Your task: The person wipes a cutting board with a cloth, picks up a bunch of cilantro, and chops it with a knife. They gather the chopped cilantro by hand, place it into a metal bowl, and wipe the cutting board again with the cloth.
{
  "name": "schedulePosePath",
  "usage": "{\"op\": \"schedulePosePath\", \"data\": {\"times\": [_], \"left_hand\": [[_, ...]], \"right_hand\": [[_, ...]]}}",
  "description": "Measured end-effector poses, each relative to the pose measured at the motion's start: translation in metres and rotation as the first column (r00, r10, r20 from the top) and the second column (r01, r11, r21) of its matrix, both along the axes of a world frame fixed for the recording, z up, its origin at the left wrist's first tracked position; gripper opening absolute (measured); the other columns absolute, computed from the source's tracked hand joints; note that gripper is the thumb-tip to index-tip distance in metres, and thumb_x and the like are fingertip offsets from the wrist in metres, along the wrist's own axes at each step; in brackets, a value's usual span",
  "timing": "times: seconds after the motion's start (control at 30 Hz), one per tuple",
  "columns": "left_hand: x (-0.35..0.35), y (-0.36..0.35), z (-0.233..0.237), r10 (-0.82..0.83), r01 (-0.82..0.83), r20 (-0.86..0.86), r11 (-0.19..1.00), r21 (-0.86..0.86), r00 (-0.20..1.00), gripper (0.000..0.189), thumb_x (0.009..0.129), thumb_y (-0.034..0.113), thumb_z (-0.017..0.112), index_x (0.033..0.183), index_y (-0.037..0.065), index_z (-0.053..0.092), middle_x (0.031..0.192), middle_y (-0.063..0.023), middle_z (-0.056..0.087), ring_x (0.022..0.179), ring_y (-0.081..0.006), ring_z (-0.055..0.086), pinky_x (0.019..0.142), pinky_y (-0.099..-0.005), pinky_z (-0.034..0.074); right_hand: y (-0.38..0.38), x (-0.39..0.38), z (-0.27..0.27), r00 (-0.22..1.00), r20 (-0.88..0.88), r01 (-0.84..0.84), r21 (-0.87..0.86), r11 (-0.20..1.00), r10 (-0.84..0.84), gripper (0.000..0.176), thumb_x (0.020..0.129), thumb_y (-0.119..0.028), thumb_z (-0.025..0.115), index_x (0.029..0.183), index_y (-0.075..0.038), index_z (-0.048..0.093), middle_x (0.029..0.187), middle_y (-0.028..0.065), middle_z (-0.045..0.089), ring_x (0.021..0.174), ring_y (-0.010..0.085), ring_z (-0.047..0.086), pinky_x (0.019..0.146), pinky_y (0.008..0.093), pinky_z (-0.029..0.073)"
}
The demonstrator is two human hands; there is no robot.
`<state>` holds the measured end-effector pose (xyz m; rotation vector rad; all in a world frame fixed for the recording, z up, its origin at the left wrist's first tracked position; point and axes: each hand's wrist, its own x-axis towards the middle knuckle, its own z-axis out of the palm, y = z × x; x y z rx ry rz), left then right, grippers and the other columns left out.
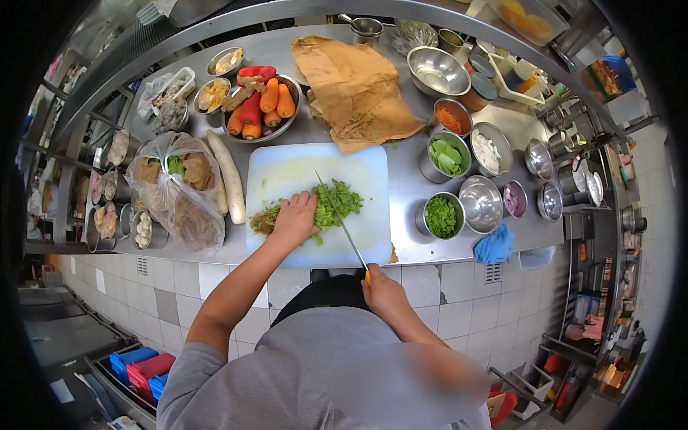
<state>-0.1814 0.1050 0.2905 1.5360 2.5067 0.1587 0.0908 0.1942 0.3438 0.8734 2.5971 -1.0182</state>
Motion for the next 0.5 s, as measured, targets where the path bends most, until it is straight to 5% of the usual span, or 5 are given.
{"op": "schedulePosePath", "data": {"times": [0.27,0.5], "left_hand": [[-0.006,0.001,0.003,-0.042,0.042,0.026,0.999,-0.013,0.999,0.069,0.067,0.026,0.086,0.125,0.005,0.055,0.116,-0.009,0.054,0.112,-0.0279,0.053,0.09,-0.045,0.044],[-0.003,-0.002,0.004,-0.016,0.017,0.037,1.0,-0.014,0.999,0.077,0.066,0.03,0.086,0.131,0.004,0.052,0.119,-0.0106,0.054,0.113,-0.0289,0.053,0.093,-0.0463,0.043]], "right_hand": [[0.011,-0.028,-0.019,0.99,0.118,-0.069,-0.026,0.997,0.072,0.033,0.096,-0.022,0.054,0.12,-0.001,0.045,0.095,0.029,0.067,0.087,0.0466,0.066,0.077,0.056,0.051],[0.022,-0.092,-0.059,0.999,-0.034,-0.012,0.007,1.0,0.013,0.034,0.098,-0.025,0.053,0.122,-0.002,0.044,0.093,0.0285,0.067,0.087,0.0473,0.065,0.076,0.0562,0.05]]}}
